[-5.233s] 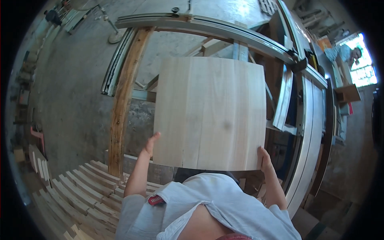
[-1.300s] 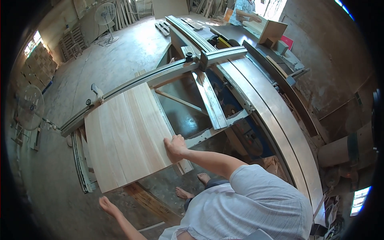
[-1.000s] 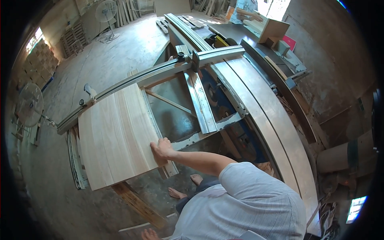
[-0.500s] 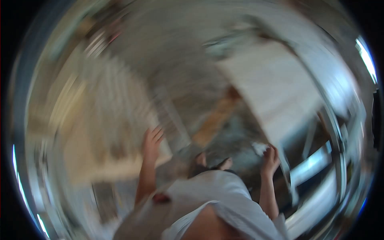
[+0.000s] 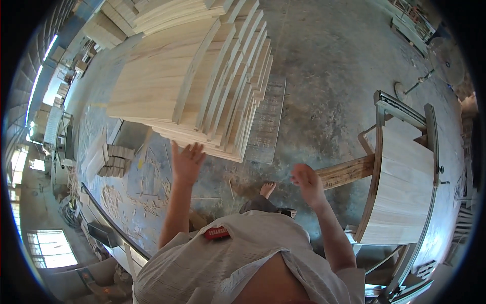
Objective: Use a table saw to trim and cut large wooden panels.
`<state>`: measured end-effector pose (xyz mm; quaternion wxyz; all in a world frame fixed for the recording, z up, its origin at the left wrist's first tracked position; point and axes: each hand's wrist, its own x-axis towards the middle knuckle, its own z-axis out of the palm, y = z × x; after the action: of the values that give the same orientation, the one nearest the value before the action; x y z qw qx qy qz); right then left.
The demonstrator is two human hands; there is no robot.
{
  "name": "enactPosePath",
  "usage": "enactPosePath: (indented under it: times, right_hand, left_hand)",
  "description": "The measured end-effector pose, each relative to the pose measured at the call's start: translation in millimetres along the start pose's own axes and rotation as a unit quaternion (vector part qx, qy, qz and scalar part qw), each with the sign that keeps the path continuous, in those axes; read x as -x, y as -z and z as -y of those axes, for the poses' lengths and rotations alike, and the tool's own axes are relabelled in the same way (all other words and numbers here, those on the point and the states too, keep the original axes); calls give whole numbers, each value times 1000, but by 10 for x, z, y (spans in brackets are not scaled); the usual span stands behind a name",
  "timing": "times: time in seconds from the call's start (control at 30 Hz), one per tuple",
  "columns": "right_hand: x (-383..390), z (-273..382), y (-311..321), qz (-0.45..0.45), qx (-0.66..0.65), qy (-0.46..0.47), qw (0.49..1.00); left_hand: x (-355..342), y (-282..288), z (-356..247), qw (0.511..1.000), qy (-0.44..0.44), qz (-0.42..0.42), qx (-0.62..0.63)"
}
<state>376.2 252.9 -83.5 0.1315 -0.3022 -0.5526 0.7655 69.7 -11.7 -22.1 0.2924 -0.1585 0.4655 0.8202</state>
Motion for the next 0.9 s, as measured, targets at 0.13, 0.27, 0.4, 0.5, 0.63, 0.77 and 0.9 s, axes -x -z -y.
enactPosePath:
  times: [0.13,0.27,0.4,0.5,0.63,0.77,0.9]
  right_hand:
    - [-534,462,-849,137,50,31,989]
    - [-1200,973,-1833,258,171,103,945]
    - [-1842,1141,-2826,191,227,219,929]
    - [-2210,1184,-3296,181,272,173,929]
    - [-2209,1090,-3674,123,303,146,934]
    - [-1912,929,-4001,73,313,159,934]
    - [-2120,636,-4060,90,396,279,870]
  left_hand:
    - [-187,143,-441,989,-96,-107,-39]
    - [-553,-47,-827,993,-83,-61,-64]
    - [-926,-112,-1036,988,-32,-74,-135]
    - [-1032,-33,-1086,989,-1,-60,-137]
    - [-1061,-61,-1252,991,39,6,-128]
    - [-1089,122,-1336,977,69,201,-34]
    - [-1080,47,-1325,984,23,171,-48]
